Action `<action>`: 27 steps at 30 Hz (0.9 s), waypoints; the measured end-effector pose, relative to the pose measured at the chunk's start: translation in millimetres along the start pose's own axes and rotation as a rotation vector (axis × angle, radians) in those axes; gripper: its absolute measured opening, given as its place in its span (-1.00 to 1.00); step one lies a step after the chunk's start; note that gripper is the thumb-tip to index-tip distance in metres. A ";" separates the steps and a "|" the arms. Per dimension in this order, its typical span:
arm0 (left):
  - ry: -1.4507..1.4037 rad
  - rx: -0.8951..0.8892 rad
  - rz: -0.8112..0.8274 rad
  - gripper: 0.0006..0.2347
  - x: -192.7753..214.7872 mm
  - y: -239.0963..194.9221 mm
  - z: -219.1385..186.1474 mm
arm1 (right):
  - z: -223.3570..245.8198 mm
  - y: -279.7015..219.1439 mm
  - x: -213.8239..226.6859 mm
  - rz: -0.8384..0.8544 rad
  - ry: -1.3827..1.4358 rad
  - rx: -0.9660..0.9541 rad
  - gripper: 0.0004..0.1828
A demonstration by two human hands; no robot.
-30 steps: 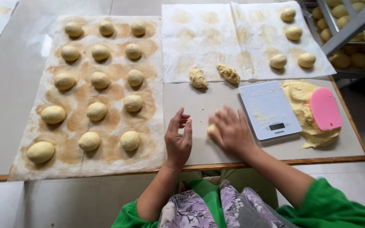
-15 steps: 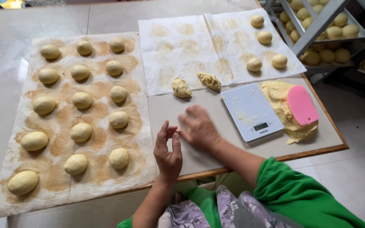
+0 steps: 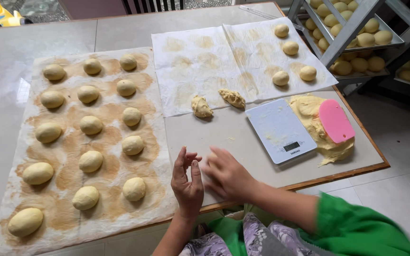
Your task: The person portions a large mass of dough into smaller pieces using a pink dough scraper and a digital scale. They roll each piece into a ball by hand and place it on a parchment-lined tray. The process is repeated multiple times throughout the clip.
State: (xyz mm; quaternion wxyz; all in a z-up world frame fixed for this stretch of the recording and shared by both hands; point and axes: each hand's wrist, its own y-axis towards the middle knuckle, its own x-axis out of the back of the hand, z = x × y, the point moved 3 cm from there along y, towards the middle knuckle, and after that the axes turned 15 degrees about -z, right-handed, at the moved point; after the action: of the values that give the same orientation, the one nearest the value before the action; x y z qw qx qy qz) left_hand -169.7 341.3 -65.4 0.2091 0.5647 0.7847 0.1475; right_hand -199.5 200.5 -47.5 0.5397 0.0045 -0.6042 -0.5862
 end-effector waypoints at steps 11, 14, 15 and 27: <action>-0.081 -0.046 -0.038 -0.61 -0.7 -0.3 6.7 | -33.1 -16.3 -18.0 -0.145 -0.115 -0.016 -0.46; -0.086 -0.037 -0.038 -0.60 2.6 2.2 7.3 | -50.6 -33.6 -1.4 -0.100 -0.197 -0.012 -0.45; -0.091 -0.039 -0.034 -0.60 2.0 1.1 6.7 | -70.0 -39.6 1.5 -0.091 -0.325 -0.043 -0.41; -0.081 -0.040 -0.010 -0.61 -1.1 0.4 9.4 | -65.8 -21.8 -0.8 -0.104 -0.439 0.013 -0.47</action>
State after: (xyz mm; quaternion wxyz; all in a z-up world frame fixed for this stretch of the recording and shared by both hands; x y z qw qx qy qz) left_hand -164.4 340.4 -73.2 0.2529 0.5618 0.7753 0.1391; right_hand -169.6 147.9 -81.3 0.3642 -0.0887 -0.7100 -0.5961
